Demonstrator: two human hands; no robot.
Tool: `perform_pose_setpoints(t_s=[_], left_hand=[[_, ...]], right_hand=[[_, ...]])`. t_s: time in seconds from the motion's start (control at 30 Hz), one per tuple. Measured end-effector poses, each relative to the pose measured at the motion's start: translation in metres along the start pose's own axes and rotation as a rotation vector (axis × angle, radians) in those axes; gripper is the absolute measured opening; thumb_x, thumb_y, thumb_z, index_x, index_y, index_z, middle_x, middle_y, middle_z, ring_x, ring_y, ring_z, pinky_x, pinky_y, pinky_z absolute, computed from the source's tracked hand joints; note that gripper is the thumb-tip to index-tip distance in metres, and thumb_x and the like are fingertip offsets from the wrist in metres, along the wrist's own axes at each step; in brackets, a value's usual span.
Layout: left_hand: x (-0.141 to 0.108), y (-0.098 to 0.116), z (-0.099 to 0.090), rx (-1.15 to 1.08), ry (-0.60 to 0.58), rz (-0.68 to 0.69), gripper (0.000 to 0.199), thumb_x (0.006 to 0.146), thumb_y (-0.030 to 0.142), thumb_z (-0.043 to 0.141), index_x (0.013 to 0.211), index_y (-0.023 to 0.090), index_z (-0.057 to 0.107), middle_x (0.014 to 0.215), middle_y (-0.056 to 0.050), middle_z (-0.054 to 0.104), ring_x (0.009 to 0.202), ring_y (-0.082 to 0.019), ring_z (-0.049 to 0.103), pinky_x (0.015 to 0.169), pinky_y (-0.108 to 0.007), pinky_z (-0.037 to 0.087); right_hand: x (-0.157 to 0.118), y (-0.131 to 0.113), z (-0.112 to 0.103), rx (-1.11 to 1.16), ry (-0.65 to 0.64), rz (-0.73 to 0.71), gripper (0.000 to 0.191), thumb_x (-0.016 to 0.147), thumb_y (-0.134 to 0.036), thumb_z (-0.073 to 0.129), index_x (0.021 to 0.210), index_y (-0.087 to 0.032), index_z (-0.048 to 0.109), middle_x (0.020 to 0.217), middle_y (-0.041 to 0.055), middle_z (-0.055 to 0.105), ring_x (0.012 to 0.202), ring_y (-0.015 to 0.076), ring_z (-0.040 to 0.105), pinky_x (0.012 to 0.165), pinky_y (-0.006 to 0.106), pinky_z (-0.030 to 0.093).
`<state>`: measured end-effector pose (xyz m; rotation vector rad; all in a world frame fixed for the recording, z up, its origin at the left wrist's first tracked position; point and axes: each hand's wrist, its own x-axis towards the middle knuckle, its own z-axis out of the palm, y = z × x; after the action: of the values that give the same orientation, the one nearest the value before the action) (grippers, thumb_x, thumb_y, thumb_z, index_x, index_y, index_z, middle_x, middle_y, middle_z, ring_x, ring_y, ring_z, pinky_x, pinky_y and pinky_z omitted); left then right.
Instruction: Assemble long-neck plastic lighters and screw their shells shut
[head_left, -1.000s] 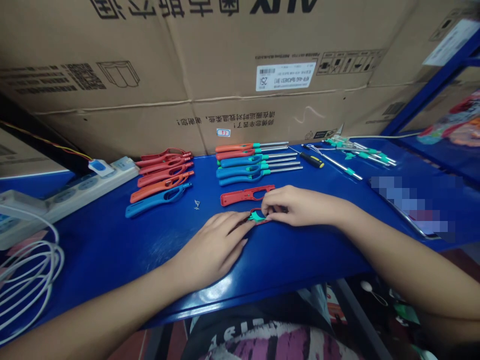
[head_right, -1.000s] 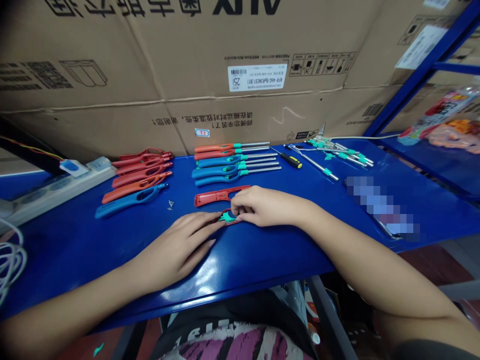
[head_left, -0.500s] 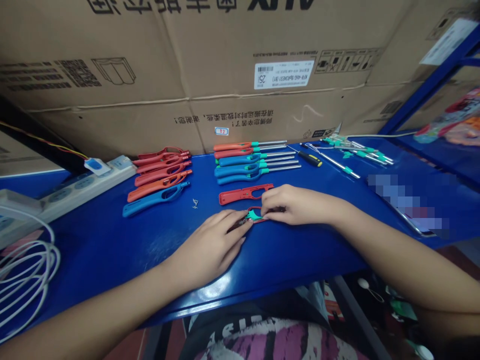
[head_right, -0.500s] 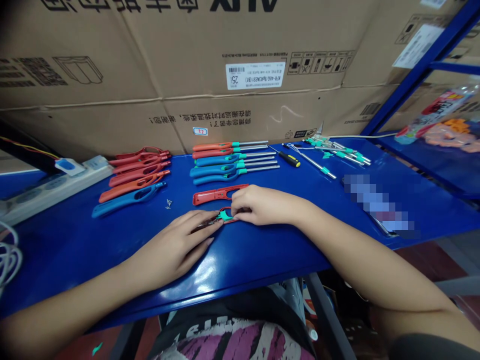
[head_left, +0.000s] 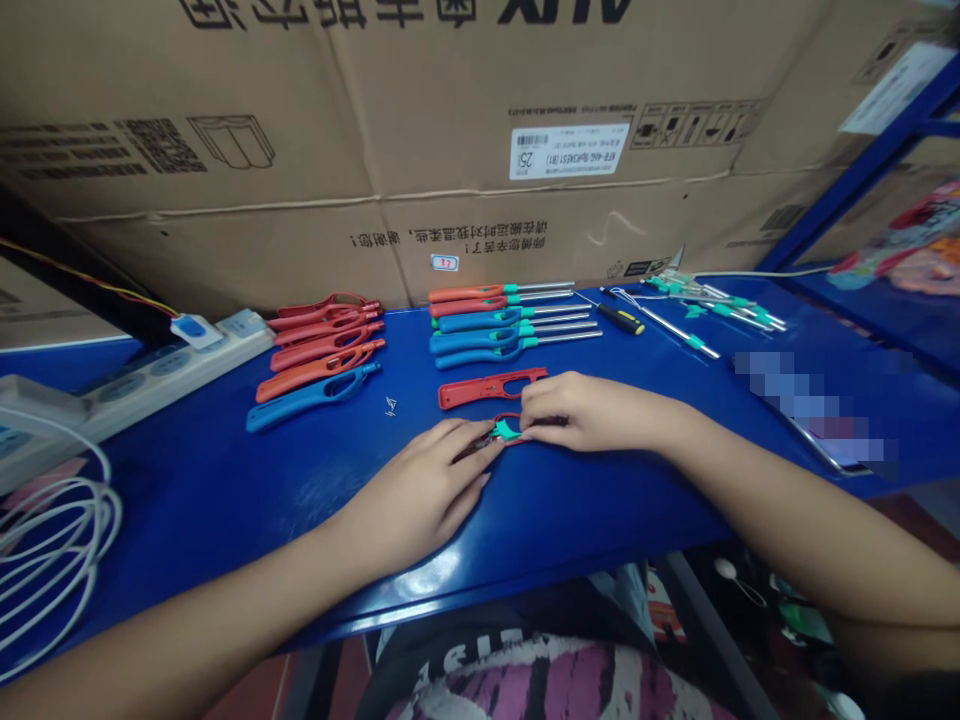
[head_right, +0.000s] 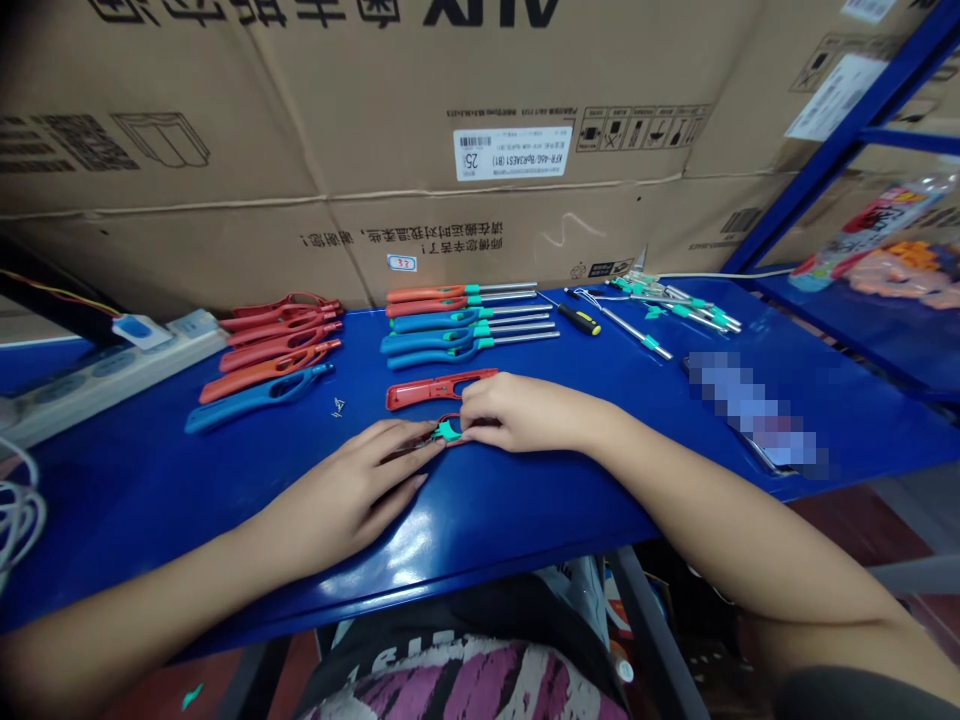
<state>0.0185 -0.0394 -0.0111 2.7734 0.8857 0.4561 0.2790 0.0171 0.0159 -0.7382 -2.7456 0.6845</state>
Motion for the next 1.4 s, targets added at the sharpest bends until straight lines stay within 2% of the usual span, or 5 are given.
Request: perform_pose_setpoints(t_s=[0.37, 0.63, 0.87, 1.4], left_hand=[[-0.0012, 0.0007, 0.0008, 0.038, -0.003, 0.002, 0.04, 0.102, 0.022, 0.046, 0.14, 0.017, 0.057, 0.14, -0.015, 0.058, 0.127, -0.03, 0.055, 0.105, -0.051, 0.053], [0.0006, 0.0004, 0.0003, 0.004, -0.005, -0.008, 0.041, 0.101, 0.02, 0.048, 0.141, 0.019, 0.057, 0.141, -0.015, 0.057, 0.128, -0.03, 0.054, 0.105, -0.051, 0.052], [-0.0007, -0.0006, 0.0001, 0.005, -0.021, -0.004, 0.043, 0.101, 0.02, 0.048, 0.143, 0.02, 0.054, 0.143, -0.013, 0.056, 0.13, -0.029, 0.053, 0.107, -0.048, 0.051], [-0.0004, -0.0021, 0.0014, 0.036, 0.026, 0.042, 0.04, 0.101, 0.02, 0.049, 0.14, 0.016, 0.058, 0.138, -0.015, 0.059, 0.125, -0.029, 0.057, 0.102, -0.048, 0.056]], right_hand=[[0.0019, -0.0038, 0.0036, -0.018, 0.013, 0.018, 0.015, 0.095, -0.015, 0.058, 0.089, -0.015, 0.071, 0.086, 0.0055, 0.067, 0.082, 0.0159, 0.063, 0.076, 0.027, 0.048], [0.0018, -0.0043, 0.0027, 0.024, 0.012, 0.069, 0.013, 0.094, -0.014, 0.059, 0.091, -0.015, 0.072, 0.087, 0.0047, 0.068, 0.081, 0.0154, 0.063, 0.075, 0.027, 0.048], [-0.0009, -0.0019, 0.0006, 0.018, 0.008, 0.045, 0.016, 0.095, -0.013, 0.057, 0.095, -0.016, 0.073, 0.092, 0.0063, 0.07, 0.088, 0.0172, 0.065, 0.081, 0.029, 0.048], [0.0011, -0.0029, 0.0043, -0.069, 0.019, -0.007, 0.016, 0.098, -0.018, 0.057, 0.093, -0.014, 0.071, 0.088, 0.006, 0.068, 0.083, 0.0166, 0.064, 0.077, 0.027, 0.049]])
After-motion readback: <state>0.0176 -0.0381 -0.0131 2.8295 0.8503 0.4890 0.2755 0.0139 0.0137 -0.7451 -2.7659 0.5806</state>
